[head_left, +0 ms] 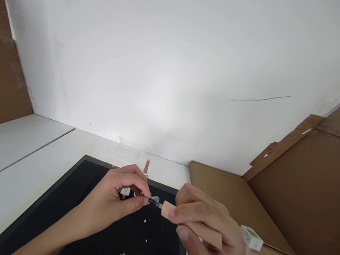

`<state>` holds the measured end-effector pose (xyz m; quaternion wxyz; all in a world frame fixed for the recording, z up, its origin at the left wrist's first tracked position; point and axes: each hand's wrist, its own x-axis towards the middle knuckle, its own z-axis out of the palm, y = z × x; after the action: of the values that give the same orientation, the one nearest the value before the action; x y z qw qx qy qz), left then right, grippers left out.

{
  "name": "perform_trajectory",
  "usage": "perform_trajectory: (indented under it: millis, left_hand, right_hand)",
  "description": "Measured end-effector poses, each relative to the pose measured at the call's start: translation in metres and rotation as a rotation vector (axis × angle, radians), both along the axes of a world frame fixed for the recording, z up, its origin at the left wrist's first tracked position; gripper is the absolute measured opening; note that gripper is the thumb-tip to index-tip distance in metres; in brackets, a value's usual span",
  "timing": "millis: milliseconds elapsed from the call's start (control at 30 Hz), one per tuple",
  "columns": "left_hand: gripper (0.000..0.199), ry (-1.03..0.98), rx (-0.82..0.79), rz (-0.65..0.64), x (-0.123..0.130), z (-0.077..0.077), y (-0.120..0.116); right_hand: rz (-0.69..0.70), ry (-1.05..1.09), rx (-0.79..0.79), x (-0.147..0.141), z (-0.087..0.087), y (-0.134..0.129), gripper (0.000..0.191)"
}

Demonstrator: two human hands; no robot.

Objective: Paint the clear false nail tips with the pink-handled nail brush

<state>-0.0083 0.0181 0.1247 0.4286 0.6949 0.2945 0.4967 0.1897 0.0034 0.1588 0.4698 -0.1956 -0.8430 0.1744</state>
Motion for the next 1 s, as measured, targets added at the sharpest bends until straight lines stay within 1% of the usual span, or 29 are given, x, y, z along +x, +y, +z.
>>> perform_trajectory:
  millis: [100, 267, 333, 433, 500, 567, 700, 900, 1000]
  left_hand:
    - [0.015, 0.002, 0.026, 0.022, 0.001, 0.001, -0.001]
    - [0.013, 0.01, 0.014, 0.015, 0.001, -0.001, -0.001]
    - [0.014, 0.01, 0.02, 0.029, 0.001, -0.003, 0.0]
    - [0.016, 0.006, 0.044, 0.051, 0.001, -0.002, 0.001]
    - [0.018, 0.007, 0.061, 0.056, 0.002, 0.0, 0.001]
    - [0.019, 0.005, 0.086, 0.062, 0.003, 0.002, 0.001]
    - [0.02, -0.007, 0.125, 0.07, 0.003, 0.003, -0.002]
    - [0.019, -0.016, 0.128, 0.083, 0.002, -0.001, -0.003]
    - [0.019, 0.0, 0.152, 0.109, 0.002, 0.001, -0.003]
  right_hand:
    - [-0.05, -0.037, 0.024, 0.0, 0.0, 0.0, 0.031]
    - [-0.167, -0.057, 0.066, 0.004, -0.001, 0.0, 0.028]
    - [-0.149, -0.012, 0.064, 0.004, 0.0, -0.001, 0.026]
    - [-0.058, 0.044, 0.036, 0.001, 0.002, -0.002, 0.025]
    - [-0.01, 0.035, 0.016, -0.003, 0.004, -0.003, 0.025]
    - [0.005, 0.007, 0.013, -0.006, 0.006, -0.004, 0.027]
    - [-0.055, -0.015, 0.045, -0.006, 0.005, -0.004, 0.031]
    - [-0.156, 0.025, 0.079, 0.003, 0.0, 0.0, 0.028]
    - [-0.124, 0.087, 0.083, 0.004, -0.001, -0.001, 0.025]
